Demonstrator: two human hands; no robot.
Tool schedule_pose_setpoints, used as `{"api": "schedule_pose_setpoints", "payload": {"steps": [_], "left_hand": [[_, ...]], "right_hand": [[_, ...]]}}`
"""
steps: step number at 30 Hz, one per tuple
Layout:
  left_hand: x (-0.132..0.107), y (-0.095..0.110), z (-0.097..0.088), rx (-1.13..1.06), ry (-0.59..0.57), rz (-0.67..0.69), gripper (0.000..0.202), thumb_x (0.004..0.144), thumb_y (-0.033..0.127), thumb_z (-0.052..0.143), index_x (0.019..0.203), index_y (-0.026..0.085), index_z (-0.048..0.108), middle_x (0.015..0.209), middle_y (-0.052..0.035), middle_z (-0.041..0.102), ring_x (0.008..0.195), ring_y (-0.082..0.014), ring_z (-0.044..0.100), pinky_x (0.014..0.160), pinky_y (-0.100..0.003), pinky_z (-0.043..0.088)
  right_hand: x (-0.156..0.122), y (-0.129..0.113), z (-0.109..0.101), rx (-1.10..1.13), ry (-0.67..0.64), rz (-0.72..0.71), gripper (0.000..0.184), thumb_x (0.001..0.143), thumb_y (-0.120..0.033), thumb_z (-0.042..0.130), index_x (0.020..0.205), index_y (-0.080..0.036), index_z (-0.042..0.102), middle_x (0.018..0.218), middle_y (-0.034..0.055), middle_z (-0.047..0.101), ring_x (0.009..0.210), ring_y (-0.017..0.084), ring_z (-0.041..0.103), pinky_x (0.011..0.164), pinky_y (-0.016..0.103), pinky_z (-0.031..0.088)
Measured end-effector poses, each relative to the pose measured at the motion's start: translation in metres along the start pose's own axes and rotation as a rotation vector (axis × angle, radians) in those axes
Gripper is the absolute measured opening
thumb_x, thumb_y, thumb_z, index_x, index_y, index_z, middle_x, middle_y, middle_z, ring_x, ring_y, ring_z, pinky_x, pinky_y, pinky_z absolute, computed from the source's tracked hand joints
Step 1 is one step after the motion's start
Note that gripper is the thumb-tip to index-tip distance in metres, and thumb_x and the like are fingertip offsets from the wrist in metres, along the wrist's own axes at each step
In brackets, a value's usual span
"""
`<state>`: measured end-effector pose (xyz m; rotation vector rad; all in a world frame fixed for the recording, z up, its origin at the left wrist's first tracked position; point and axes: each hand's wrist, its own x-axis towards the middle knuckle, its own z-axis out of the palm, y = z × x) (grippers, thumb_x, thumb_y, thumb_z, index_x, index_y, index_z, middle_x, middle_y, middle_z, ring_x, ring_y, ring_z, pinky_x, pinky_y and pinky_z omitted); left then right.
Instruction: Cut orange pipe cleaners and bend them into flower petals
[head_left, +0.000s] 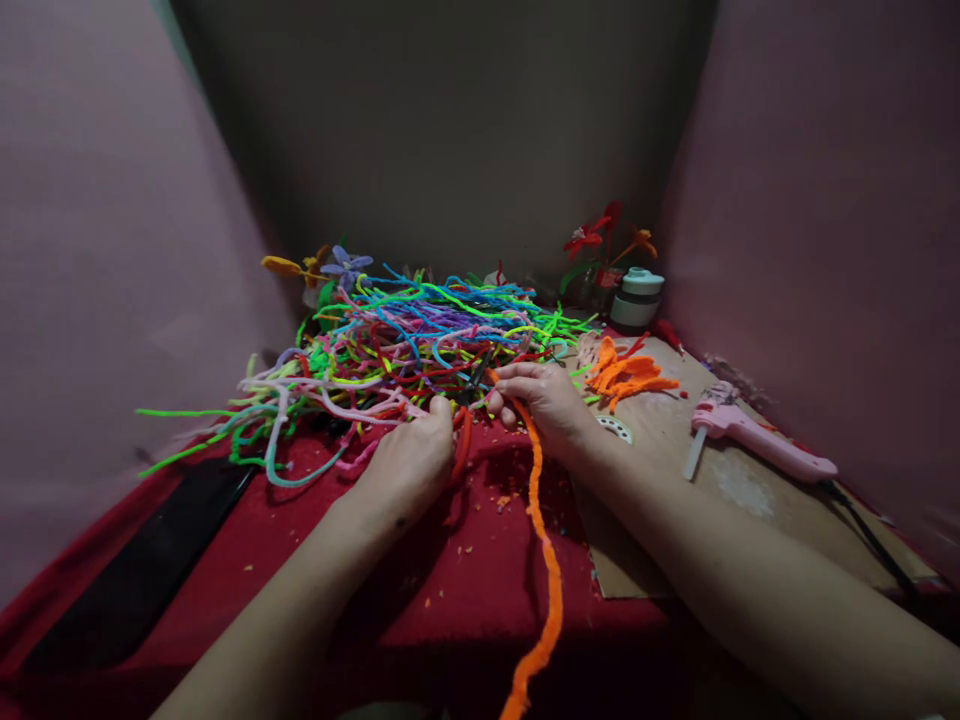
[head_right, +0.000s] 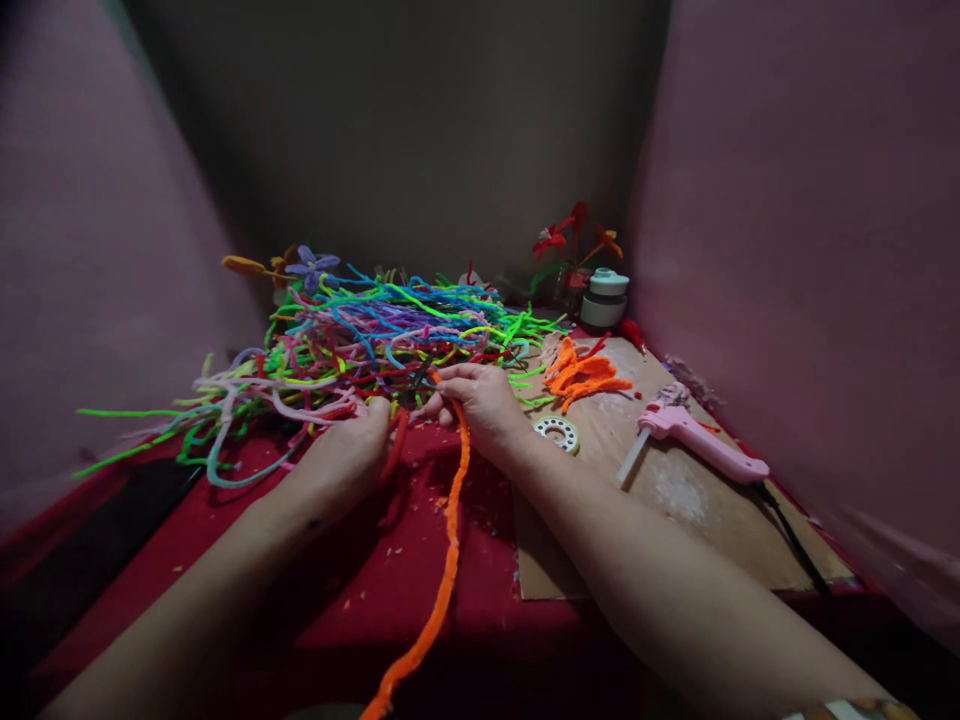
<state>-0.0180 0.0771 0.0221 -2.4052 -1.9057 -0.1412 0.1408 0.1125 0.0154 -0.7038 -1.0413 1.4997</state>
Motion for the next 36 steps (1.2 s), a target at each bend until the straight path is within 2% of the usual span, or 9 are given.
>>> {"api": "schedule_pose_setpoints", "payload": {"steps": [3, 6, 8, 15, 19, 23, 28, 32, 36], "left_hand": [[0.006, 0.000, -0.006, -0.445, 0.106, -0.072, 0.012, 0.082, 0.028, 0.045, 0.085, 0.017, 0.041, 0.068, -0.0073, 0.059, 0.061, -0.0215, 0.061, 0.054, -0.030, 0.043], [0.009, 0.002, -0.012, -1.096, 0.107, -0.095, 0.022, 0.075, 0.033, 0.057, 0.080, 0.017, 0.043, 0.062, 0.0006, 0.054, 0.050, -0.0123, 0.053, 0.048, -0.023, 0.039], [0.009, 0.004, -0.014, -1.409, 0.091, -0.085, 0.025, 0.070, 0.031, 0.064, 0.078, 0.016, 0.045, 0.061, 0.0020, 0.054, 0.049, -0.0104, 0.053, 0.048, -0.021, 0.038], [0.008, 0.006, -0.013, -1.720, 0.162, -0.130, 0.027, 0.057, 0.017, 0.070, 0.072, 0.015, 0.048, 0.052, 0.0051, 0.052, 0.043, -0.0085, 0.051, 0.045, -0.020, 0.038], [0.008, 0.005, -0.015, -1.769, 0.215, -0.128, 0.022, 0.058, 0.013, 0.066, 0.070, 0.015, 0.047, 0.048, 0.0067, 0.048, 0.040, -0.0064, 0.047, 0.042, -0.018, 0.035], [0.007, 0.004, -0.017, -1.793, 0.257, -0.160, 0.023, 0.057, 0.010, 0.064, 0.072, 0.015, 0.047, 0.048, 0.0075, 0.048, 0.039, -0.0055, 0.045, 0.042, -0.017, 0.034], [0.006, 0.001, -0.020, -1.717, 0.139, -0.169, 0.021, 0.059, 0.017, 0.065, 0.071, 0.015, 0.048, 0.045, 0.0063, 0.047, 0.038, -0.0075, 0.045, 0.040, -0.018, 0.032], [0.005, -0.008, -0.017, -1.325, 0.168, -0.147, 0.023, 0.069, 0.035, 0.062, 0.071, 0.017, 0.047, 0.049, 0.0036, 0.051, 0.038, -0.0088, 0.045, 0.039, -0.020, 0.030], [0.003, -0.016, -0.008, -0.591, 0.323, -0.037, 0.016, 0.077, 0.033, 0.052, 0.079, 0.019, 0.045, 0.061, 0.0000, 0.056, 0.053, -0.0154, 0.056, 0.049, -0.023, 0.036]], "right_hand": [[-0.003, 0.001, 0.002, 0.047, -0.101, 0.038, 0.011, 0.064, -0.014, 0.060, 0.074, -0.012, 0.057, 0.051, 0.0018, 0.063, 0.035, 0.008, 0.048, 0.037, 0.019, 0.038], [-0.006, 0.001, 0.004, 0.063, -0.212, 0.114, 0.018, 0.067, -0.016, 0.062, 0.084, -0.012, 0.056, 0.054, 0.0013, 0.063, 0.036, 0.008, 0.050, 0.035, 0.017, 0.037], [-0.008, 0.002, 0.006, 0.061, -0.277, 0.158, 0.019, 0.069, -0.017, 0.062, 0.085, -0.013, 0.054, 0.055, 0.0009, 0.064, 0.035, 0.008, 0.050, 0.033, 0.016, 0.036], [-0.010, 0.004, 0.008, 0.042, -0.355, 0.278, 0.011, 0.070, -0.017, 0.063, 0.070, -0.012, 0.053, 0.058, 0.0026, 0.064, 0.036, 0.008, 0.051, 0.035, 0.017, 0.039], [-0.010, 0.004, 0.007, -0.005, -0.299, 0.331, 0.011, 0.064, -0.013, 0.067, 0.072, -0.009, 0.060, 0.059, 0.0029, 0.064, 0.038, 0.007, 0.052, 0.038, 0.017, 0.041], [-0.011, 0.006, 0.008, -0.058, -0.261, 0.262, 0.013, 0.062, -0.014, 0.068, 0.073, -0.009, 0.065, 0.059, 0.0029, 0.066, 0.035, 0.005, 0.046, 0.034, 0.016, 0.033], [-0.013, 0.006, 0.010, -0.070, -0.272, 0.186, 0.011, 0.063, -0.016, 0.067, 0.071, -0.010, 0.066, 0.059, 0.0025, 0.066, 0.033, 0.004, 0.045, 0.033, 0.016, 0.030], [-0.011, 0.002, 0.009, -0.009, -0.212, 0.154, 0.010, 0.064, -0.017, 0.066, 0.072, -0.010, 0.064, 0.056, 0.0021, 0.065, 0.032, 0.005, 0.045, 0.033, 0.017, 0.033], [-0.005, -0.004, 0.004, 0.066, -0.044, 0.056, 0.011, 0.064, -0.015, 0.065, 0.073, -0.011, 0.061, 0.053, 0.0019, 0.064, 0.033, 0.007, 0.047, 0.034, 0.017, 0.035]]}}
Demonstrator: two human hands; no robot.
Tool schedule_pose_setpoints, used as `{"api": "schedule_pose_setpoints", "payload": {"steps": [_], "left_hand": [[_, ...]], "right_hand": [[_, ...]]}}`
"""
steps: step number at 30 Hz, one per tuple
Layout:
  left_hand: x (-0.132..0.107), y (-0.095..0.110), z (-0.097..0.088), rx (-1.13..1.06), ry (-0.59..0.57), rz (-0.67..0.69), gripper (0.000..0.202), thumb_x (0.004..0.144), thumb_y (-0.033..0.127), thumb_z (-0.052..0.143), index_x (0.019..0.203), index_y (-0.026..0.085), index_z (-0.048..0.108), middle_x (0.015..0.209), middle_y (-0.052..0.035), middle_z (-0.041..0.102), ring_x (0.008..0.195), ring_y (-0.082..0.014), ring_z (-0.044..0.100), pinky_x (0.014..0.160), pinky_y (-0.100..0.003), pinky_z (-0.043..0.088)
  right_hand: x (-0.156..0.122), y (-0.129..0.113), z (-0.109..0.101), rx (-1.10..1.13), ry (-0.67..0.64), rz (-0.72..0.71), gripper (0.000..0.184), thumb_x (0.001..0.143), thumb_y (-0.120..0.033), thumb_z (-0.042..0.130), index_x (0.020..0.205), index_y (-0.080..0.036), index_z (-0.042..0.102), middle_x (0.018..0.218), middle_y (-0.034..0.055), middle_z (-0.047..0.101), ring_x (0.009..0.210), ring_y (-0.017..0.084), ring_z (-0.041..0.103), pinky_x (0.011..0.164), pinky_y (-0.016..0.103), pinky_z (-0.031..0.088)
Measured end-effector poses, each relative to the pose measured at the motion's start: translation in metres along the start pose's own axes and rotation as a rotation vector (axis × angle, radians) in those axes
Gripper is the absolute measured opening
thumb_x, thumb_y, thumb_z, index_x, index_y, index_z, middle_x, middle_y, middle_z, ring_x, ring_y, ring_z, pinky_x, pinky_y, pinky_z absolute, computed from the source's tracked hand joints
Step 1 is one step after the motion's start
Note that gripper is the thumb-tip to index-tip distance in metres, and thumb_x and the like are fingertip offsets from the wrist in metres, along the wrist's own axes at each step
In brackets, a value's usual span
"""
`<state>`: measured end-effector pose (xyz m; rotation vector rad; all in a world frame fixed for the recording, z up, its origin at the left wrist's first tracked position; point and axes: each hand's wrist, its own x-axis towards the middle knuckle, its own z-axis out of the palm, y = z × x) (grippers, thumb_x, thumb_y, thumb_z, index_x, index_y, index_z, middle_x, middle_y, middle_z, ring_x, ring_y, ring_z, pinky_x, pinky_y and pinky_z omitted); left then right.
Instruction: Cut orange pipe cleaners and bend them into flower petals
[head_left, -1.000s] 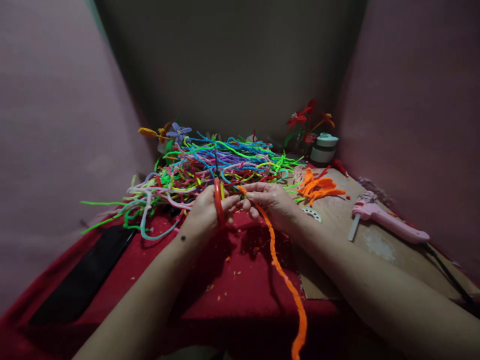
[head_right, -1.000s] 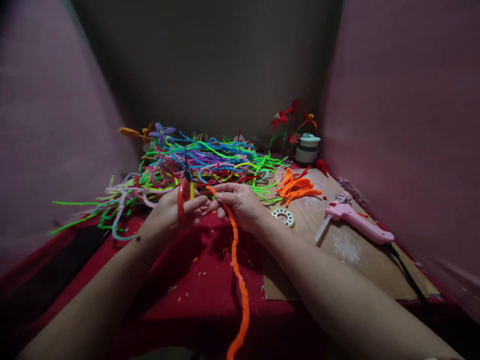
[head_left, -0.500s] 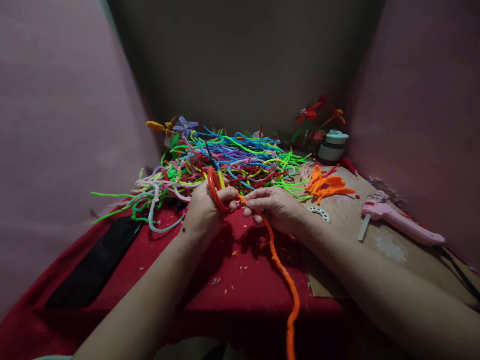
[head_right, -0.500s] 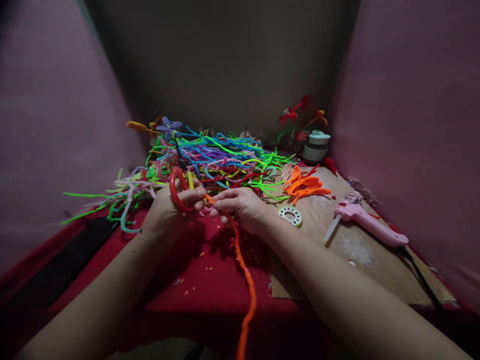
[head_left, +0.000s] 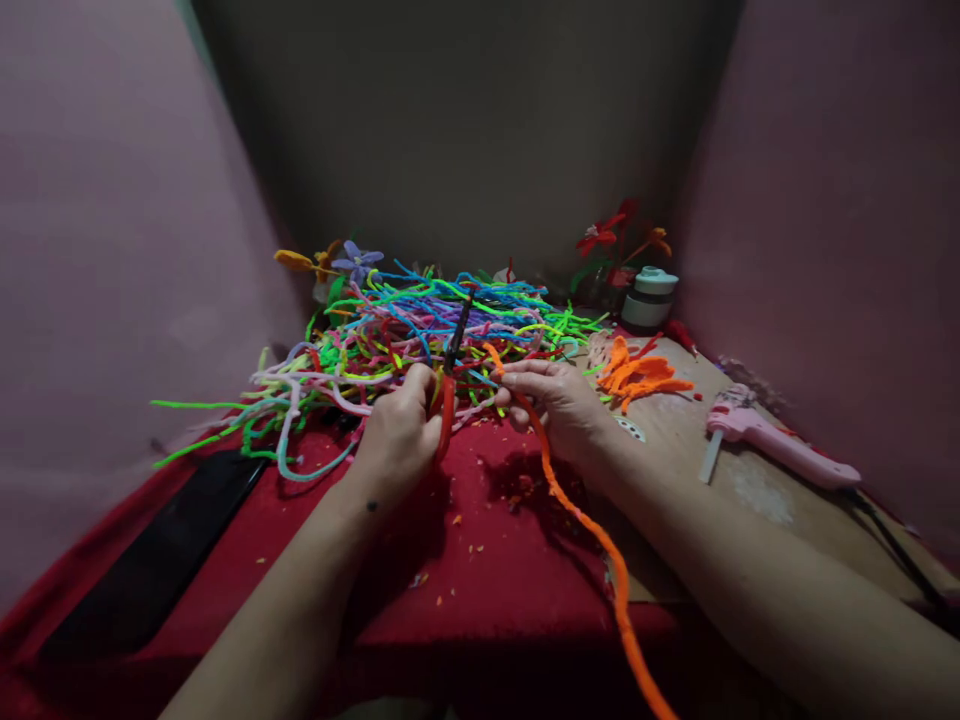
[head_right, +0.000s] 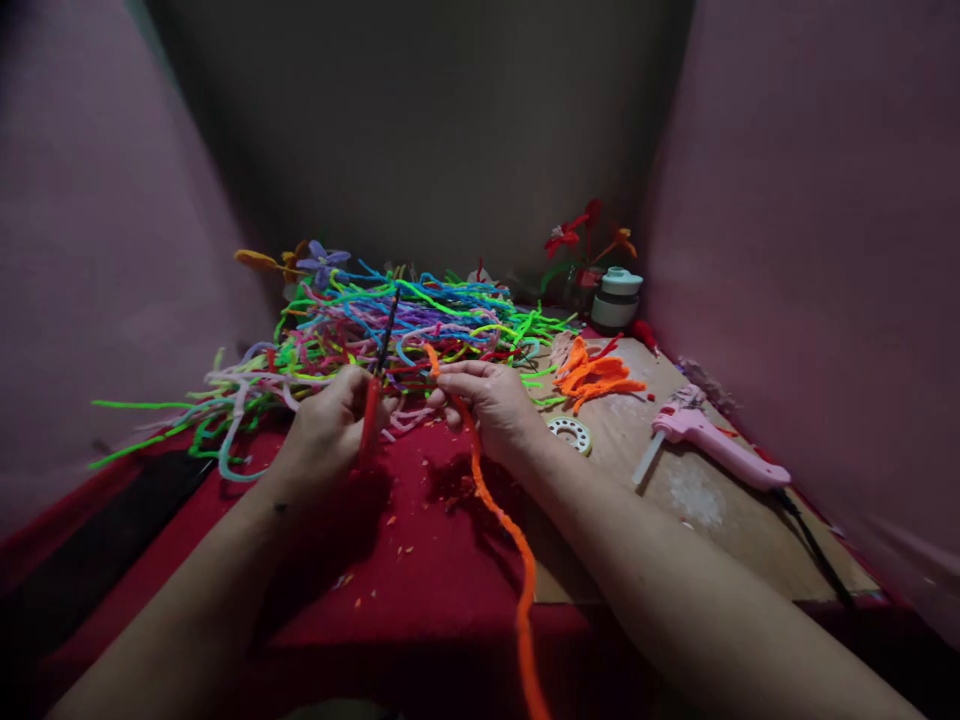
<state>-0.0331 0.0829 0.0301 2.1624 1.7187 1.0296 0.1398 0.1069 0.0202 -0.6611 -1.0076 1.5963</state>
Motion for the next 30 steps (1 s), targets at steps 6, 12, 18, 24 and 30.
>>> {"api": "schedule_pose_setpoints", "payload": {"steps": [6, 12, 18, 24, 30], "left_hand": [[-0.007, -0.001, 0.008, 0.708, -0.111, 0.125, 0.018, 0.087, 0.026, 0.033, 0.098, 0.015, 0.042, 0.083, -0.0109, 0.062, 0.071, -0.0263, 0.064, 0.050, -0.029, 0.036], [-0.009, 0.003, 0.008, 0.882, -0.190, 0.144, 0.018, 0.085, 0.016, 0.029, 0.097, 0.013, 0.042, 0.088, -0.0126, 0.060, 0.072, -0.0266, 0.064, 0.053, -0.031, 0.040], [-0.009, 0.003, 0.009, 0.907, -0.181, 0.154, 0.018, 0.086, 0.015, 0.027, 0.097, 0.013, 0.043, 0.087, -0.0122, 0.059, 0.072, -0.0260, 0.063, 0.055, -0.031, 0.043], [-0.010, 0.006, 0.009, 0.854, -0.206, 0.139, 0.020, 0.088, 0.024, 0.029, 0.097, 0.013, 0.043, 0.087, -0.0132, 0.059, 0.073, -0.0272, 0.064, 0.056, -0.033, 0.045], [-0.011, 0.004, 0.012, 0.835, -0.212, 0.134, 0.020, 0.087, 0.023, 0.027, 0.098, 0.014, 0.042, 0.089, -0.0136, 0.060, 0.073, -0.0293, 0.065, 0.054, -0.034, 0.045]], "right_hand": [[0.008, -0.004, -0.007, 0.077, 0.109, -0.084, 0.012, 0.063, -0.016, 0.065, 0.073, -0.012, 0.060, 0.051, 0.0016, 0.064, 0.032, 0.008, 0.049, 0.034, 0.017, 0.036], [0.005, -0.005, -0.005, 0.064, 0.081, -0.114, 0.009, 0.063, -0.016, 0.062, 0.070, -0.012, 0.059, 0.053, 0.0021, 0.064, 0.033, 0.007, 0.048, 0.035, 0.019, 0.036], [0.004, -0.003, -0.003, 0.057, 0.065, -0.101, 0.009, 0.062, -0.016, 0.060, 0.068, -0.013, 0.054, 0.053, 0.0021, 0.065, 0.032, 0.008, 0.048, 0.035, 0.020, 0.037], [0.002, -0.004, -0.001, -0.005, 0.075, -0.098, 0.007, 0.063, -0.015, 0.059, 0.066, -0.014, 0.053, 0.054, 0.0020, 0.065, 0.033, 0.007, 0.048, 0.034, 0.019, 0.037], [0.000, -0.003, 0.001, -0.049, 0.098, -0.104, 0.009, 0.064, -0.017, 0.061, 0.067, -0.013, 0.054, 0.053, 0.0024, 0.064, 0.033, 0.007, 0.047, 0.034, 0.019, 0.037]]}}
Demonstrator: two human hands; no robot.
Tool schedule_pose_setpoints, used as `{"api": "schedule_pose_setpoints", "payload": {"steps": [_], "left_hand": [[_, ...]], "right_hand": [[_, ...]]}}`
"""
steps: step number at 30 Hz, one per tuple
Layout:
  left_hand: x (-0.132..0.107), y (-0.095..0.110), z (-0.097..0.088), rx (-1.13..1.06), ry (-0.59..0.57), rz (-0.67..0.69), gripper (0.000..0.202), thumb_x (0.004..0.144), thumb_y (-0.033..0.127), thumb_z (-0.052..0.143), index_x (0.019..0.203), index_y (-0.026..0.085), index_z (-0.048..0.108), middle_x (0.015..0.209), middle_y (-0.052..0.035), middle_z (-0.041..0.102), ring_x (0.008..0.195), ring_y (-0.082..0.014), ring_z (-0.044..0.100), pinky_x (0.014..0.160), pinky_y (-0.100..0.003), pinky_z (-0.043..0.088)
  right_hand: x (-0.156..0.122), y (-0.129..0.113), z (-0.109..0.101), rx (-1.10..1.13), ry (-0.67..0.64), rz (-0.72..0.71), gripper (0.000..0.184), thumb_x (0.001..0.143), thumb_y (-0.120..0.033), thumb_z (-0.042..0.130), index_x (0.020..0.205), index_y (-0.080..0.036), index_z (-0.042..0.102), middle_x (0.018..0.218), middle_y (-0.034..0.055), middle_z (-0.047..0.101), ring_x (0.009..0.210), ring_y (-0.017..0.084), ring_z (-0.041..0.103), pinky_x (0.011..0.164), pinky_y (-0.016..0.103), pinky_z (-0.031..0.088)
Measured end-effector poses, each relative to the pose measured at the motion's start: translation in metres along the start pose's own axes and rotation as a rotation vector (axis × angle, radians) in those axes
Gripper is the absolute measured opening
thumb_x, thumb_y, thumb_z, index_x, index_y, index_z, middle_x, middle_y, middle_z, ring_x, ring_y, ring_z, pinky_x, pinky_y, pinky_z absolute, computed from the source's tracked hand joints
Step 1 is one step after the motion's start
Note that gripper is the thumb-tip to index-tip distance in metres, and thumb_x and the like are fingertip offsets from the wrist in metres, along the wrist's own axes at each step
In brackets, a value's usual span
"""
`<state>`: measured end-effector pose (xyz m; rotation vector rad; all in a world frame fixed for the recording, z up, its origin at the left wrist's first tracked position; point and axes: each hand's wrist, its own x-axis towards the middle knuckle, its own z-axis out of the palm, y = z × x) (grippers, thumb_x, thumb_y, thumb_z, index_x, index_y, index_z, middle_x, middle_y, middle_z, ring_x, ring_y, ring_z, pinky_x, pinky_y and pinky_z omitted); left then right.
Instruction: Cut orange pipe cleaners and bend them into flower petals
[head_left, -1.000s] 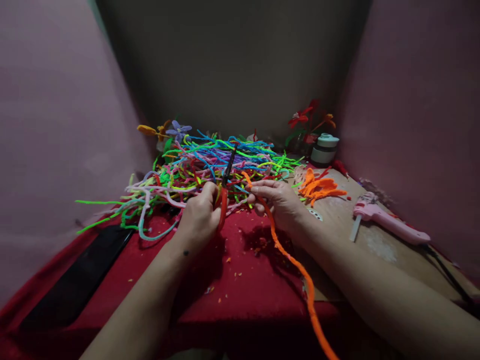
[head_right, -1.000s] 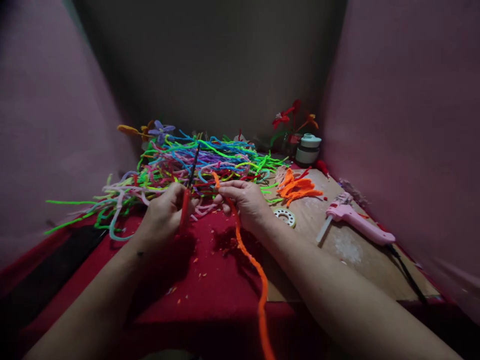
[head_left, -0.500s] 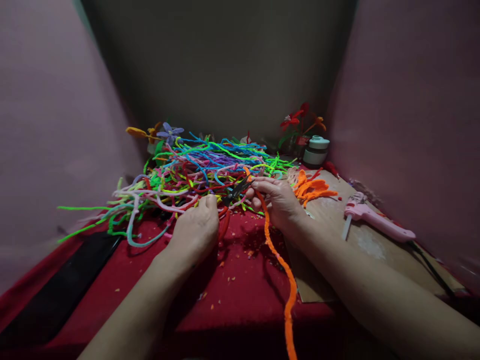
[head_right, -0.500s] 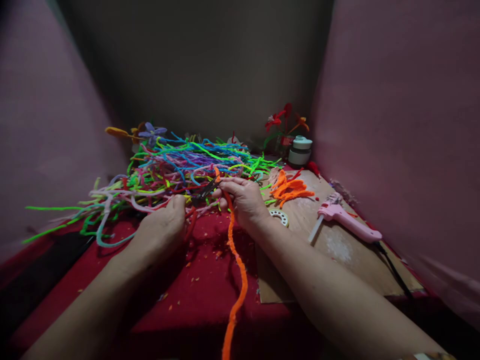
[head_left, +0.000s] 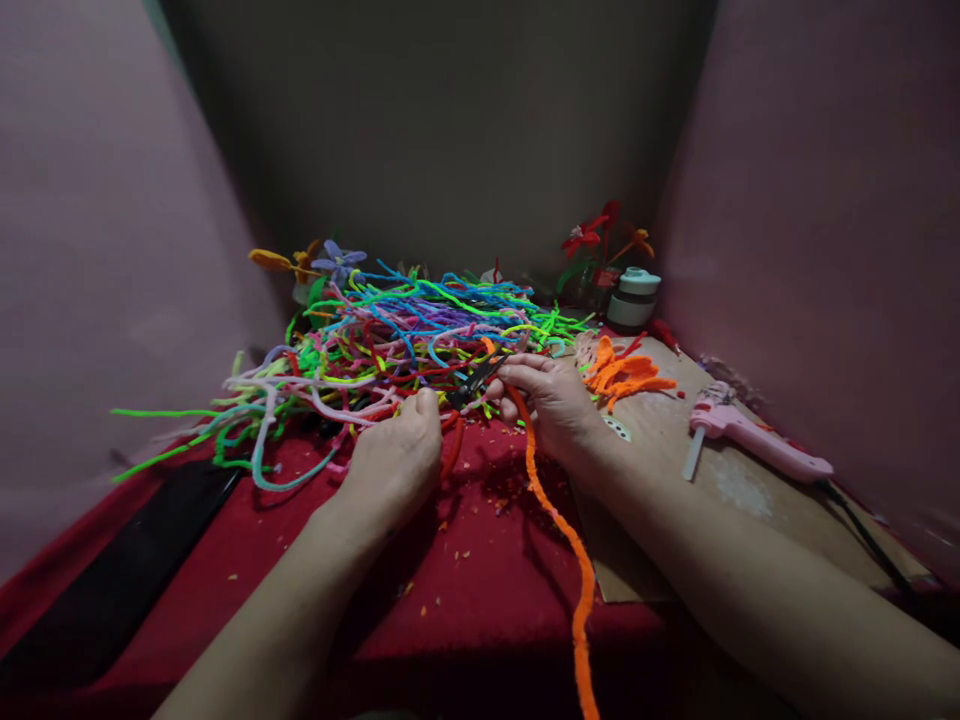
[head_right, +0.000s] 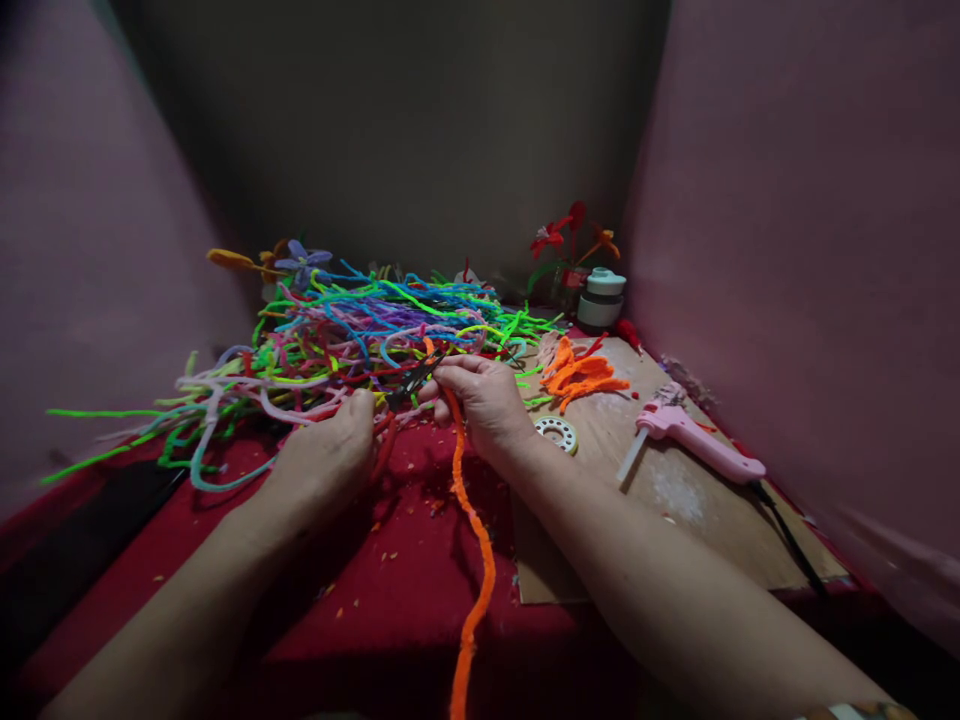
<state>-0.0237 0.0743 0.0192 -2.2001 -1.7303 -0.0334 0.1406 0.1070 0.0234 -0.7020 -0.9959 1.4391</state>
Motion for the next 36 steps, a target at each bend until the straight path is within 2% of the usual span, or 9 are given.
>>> {"api": "schedule_pose_setpoints", "payload": {"steps": [10, 16, 18, 21, 23, 26, 30, 36], "left_hand": [[-0.001, 0.006, 0.001, -0.043, -0.062, 0.016, 0.018, 0.088, 0.020, 0.025, 0.095, 0.016, 0.042, 0.081, -0.0129, 0.063, 0.066, -0.0260, 0.066, 0.054, -0.031, 0.045], [0.002, 0.002, -0.003, -0.203, -0.022, -0.080, 0.018, 0.088, 0.025, 0.029, 0.095, 0.016, 0.043, 0.070, -0.0101, 0.062, 0.062, -0.0254, 0.064, 0.053, -0.030, 0.041], [0.003, -0.001, -0.008, -0.379, 0.039, -0.142, 0.013, 0.085, 0.027, 0.037, 0.089, 0.017, 0.044, 0.065, -0.0069, 0.060, 0.059, -0.0230, 0.061, 0.052, -0.029, 0.040], [0.004, -0.003, -0.018, -0.952, 0.142, -0.236, 0.015, 0.078, 0.032, 0.052, 0.078, 0.019, 0.046, 0.059, -0.0006, 0.056, 0.051, -0.0161, 0.055, 0.048, -0.024, 0.039], [0.005, -0.001, -0.023, -1.382, 0.145, -0.245, 0.019, 0.071, 0.031, 0.061, 0.076, 0.017, 0.049, 0.061, 0.0004, 0.058, 0.049, -0.0123, 0.053, 0.047, -0.022, 0.040], [0.006, 0.004, -0.026, -1.732, 0.158, -0.252, 0.024, 0.064, 0.026, 0.069, 0.078, 0.014, 0.054, 0.067, -0.0012, 0.062, 0.052, -0.0114, 0.057, 0.050, -0.022, 0.044], [0.006, 0.005, -0.021, -1.846, 0.233, -0.270, 0.023, 0.063, 0.021, 0.070, 0.078, 0.014, 0.054, 0.063, 0.0007, 0.061, 0.049, -0.0111, 0.058, 0.049, -0.022, 0.046], [0.008, -0.007, -0.022, -1.729, 0.443, -0.388, 0.026, 0.058, 0.019, 0.071, 0.075, 0.016, 0.052, 0.057, 0.0051, 0.057, 0.043, -0.0085, 0.053, 0.044, -0.020, 0.044]], "right_hand": [[-0.001, -0.001, 0.001, -0.051, 0.045, -0.002, 0.007, 0.065, -0.016, 0.059, 0.069, -0.013, 0.054, 0.051, 0.0004, 0.062, 0.033, 0.007, 0.047, 0.034, 0.018, 0.037], [-0.002, 0.002, 0.002, -0.074, 0.031, 0.037, 0.008, 0.063, -0.016, 0.061, 0.069, -0.013, 0.056, 0.049, -0.0003, 0.061, 0.033, 0.006, 0.046, 0.033, 0.018, 0.035], [-0.002, 0.003, 0.001, -0.052, 0.009, 0.041, 0.009, 0.063, -0.017, 0.061, 0.070, -0.013, 0.057, 0.049, -0.0007, 0.061, 0.032, 0.007, 0.046, 0.033, 0.018, 0.035], [-0.003, 0.003, 0.001, -0.015, -0.088, 0.059, 0.011, 0.064, -0.019, 0.063, 0.072, -0.013, 0.058, 0.051, -0.0010, 0.062, 0.033, 0.006, 0.046, 0.033, 0.017, 0.035], [-0.006, 0.002, 0.002, -0.009, -0.182, 0.113, 0.012, 0.065, -0.020, 0.065, 0.073, -0.013, 0.058, 0.052, -0.0015, 0.062, 0.033, 0.006, 0.047, 0.034, 0.017, 0.035], [-0.011, 0.002, 0.006, -0.017, -0.286, 0.223, 0.013, 0.064, -0.020, 0.067, 0.071, -0.013, 0.058, 0.053, -0.0014, 0.063, 0.033, 0.005, 0.047, 0.033, 0.016, 0.035], [-0.013, 0.006, 0.008, -0.048, -0.349, 0.348, 0.017, 0.066, -0.024, 0.069, 0.069, -0.012, 0.058, 0.052, -0.0010, 0.062, 0.032, 0.005, 0.045, 0.031, 0.015, 0.032], [-0.012, 0.010, 0.005, -0.097, -0.419, 0.411, 0.015, 0.066, -0.021, 0.070, 0.069, -0.009, 0.061, 0.050, -0.0011, 0.059, 0.032, 0.003, 0.042, 0.032, 0.014, 0.029]]}}
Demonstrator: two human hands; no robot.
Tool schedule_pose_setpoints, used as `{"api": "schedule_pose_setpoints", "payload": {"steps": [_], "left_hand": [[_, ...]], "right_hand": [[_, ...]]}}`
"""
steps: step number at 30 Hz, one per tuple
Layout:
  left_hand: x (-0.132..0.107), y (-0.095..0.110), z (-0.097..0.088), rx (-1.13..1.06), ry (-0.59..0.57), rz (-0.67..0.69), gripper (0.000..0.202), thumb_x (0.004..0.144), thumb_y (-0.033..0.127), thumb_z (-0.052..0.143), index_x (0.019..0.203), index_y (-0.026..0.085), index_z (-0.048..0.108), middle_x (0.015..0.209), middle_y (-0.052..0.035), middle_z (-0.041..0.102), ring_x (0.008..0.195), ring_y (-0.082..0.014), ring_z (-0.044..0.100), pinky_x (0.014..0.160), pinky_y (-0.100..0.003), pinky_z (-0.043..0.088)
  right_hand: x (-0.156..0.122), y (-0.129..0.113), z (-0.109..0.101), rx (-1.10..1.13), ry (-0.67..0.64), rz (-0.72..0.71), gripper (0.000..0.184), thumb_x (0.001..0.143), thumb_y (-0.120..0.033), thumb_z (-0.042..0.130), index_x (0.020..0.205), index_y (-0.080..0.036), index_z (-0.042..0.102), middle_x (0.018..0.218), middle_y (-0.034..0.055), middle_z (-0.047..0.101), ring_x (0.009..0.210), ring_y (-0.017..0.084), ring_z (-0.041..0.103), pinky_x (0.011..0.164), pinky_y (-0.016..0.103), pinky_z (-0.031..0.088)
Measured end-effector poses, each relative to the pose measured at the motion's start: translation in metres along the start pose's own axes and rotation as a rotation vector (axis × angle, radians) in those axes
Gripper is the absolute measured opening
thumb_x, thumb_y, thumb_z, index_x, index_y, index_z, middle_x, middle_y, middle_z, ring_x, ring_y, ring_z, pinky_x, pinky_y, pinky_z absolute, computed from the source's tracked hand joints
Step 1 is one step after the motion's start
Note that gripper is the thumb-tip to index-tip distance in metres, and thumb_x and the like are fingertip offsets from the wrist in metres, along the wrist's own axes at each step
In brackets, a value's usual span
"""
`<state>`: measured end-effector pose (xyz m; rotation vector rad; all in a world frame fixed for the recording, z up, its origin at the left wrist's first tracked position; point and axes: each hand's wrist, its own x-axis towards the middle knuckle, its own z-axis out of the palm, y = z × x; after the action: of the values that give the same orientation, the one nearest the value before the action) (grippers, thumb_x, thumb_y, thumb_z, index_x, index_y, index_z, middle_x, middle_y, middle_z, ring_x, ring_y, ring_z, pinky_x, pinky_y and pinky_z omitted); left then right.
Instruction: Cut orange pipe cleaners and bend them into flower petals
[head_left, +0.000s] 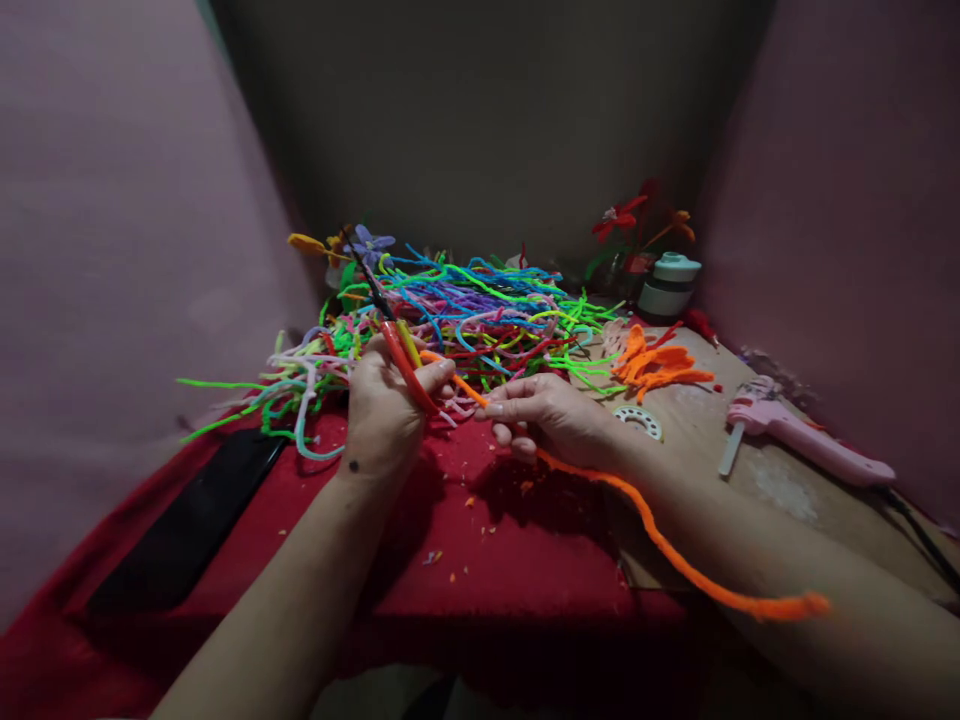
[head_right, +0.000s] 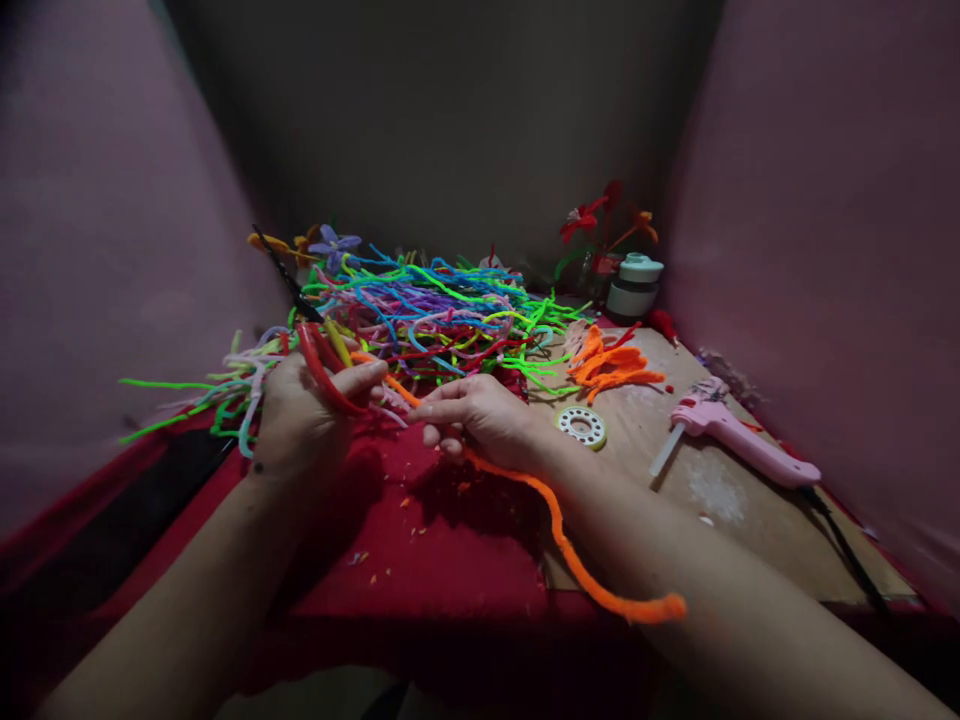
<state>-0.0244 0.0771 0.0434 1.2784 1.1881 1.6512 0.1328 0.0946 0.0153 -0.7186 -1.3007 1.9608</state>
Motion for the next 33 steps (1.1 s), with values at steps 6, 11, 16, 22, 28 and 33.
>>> {"api": "schedule_pose_setpoints", "payload": {"steps": [6, 11, 16, 22, 28, 33], "left_hand": [[0.014, -0.002, -0.015, -0.010, 0.166, 0.118, 0.027, 0.057, 0.018, 0.071, 0.075, 0.017, 0.052, 0.062, 0.0062, 0.057, 0.045, -0.0078, 0.056, 0.045, -0.019, 0.047], [0.017, 0.000, -0.019, -0.158, 0.123, 0.081, 0.020, 0.060, 0.019, 0.071, 0.069, 0.016, 0.054, 0.058, 0.0047, 0.056, 0.046, -0.0067, 0.054, 0.045, -0.018, 0.046], [0.004, 0.000, -0.004, -0.108, -0.199, -0.094, 0.016, 0.060, 0.023, 0.073, 0.065, 0.012, 0.062, 0.057, -0.0008, 0.060, 0.049, -0.0093, 0.055, 0.047, -0.020, 0.046], [-0.006, -0.006, 0.006, -0.113, -0.247, -0.083, 0.012, 0.062, 0.018, 0.071, 0.061, 0.012, 0.061, 0.051, 0.0015, 0.058, 0.044, -0.0085, 0.054, 0.045, -0.019, 0.042], [-0.002, -0.003, -0.001, -0.197, -0.186, -0.105, 0.013, 0.062, 0.016, 0.070, 0.062, 0.012, 0.057, 0.051, 0.0028, 0.056, 0.043, -0.0071, 0.051, 0.041, -0.018, 0.039], [-0.001, 0.002, 0.000, -0.175, -0.081, -0.192, 0.019, 0.053, 0.015, 0.073, 0.062, 0.011, 0.057, 0.050, 0.0039, 0.055, 0.041, -0.0063, 0.050, 0.040, -0.016, 0.038]], "right_hand": [[-0.001, -0.002, -0.003, -0.072, -0.136, 0.067, 0.018, 0.068, -0.025, 0.070, 0.066, -0.010, 0.060, 0.053, 0.0000, 0.061, 0.033, 0.005, 0.047, 0.034, 0.017, 0.036], [-0.002, -0.003, -0.001, -0.074, -0.096, 0.021, 0.017, 0.067, -0.025, 0.071, 0.069, -0.010, 0.062, 0.055, 0.0005, 0.063, 0.034, 0.005, 0.047, 0.033, 0.017, 0.037], [-0.002, -0.006, 0.000, -0.001, 0.000, -0.045, 0.018, 0.066, -0.024, 0.072, 0.072, -0.009, 0.064, 0.052, -0.0006, 0.061, 0.033, 0.005, 0.046, 0.033, 0.016, 0.036], [-0.002, -0.002, -0.003, -0.004, -0.088, 0.009, 0.013, 0.071, -0.022, 0.067, 0.070, -0.011, 0.061, 0.056, 0.0010, 0.064, 0.034, 0.006, 0.050, 0.035, 0.016, 0.038], [-0.002, -0.003, -0.002, -0.007, -0.078, 0.102, 0.013, 0.067, -0.017, 0.068, 0.065, -0.010, 0.058, 0.055, 0.0012, 0.063, 0.035, 0.006, 0.051, 0.034, 0.016, 0.038], [-0.003, -0.001, -0.002, -0.067, -0.057, 0.051, 0.009, 0.066, -0.016, 0.067, 0.067, -0.008, 0.063, 0.060, 0.0037, 0.065, 0.039, 0.007, 0.053, 0.036, 0.017, 0.039]]}}
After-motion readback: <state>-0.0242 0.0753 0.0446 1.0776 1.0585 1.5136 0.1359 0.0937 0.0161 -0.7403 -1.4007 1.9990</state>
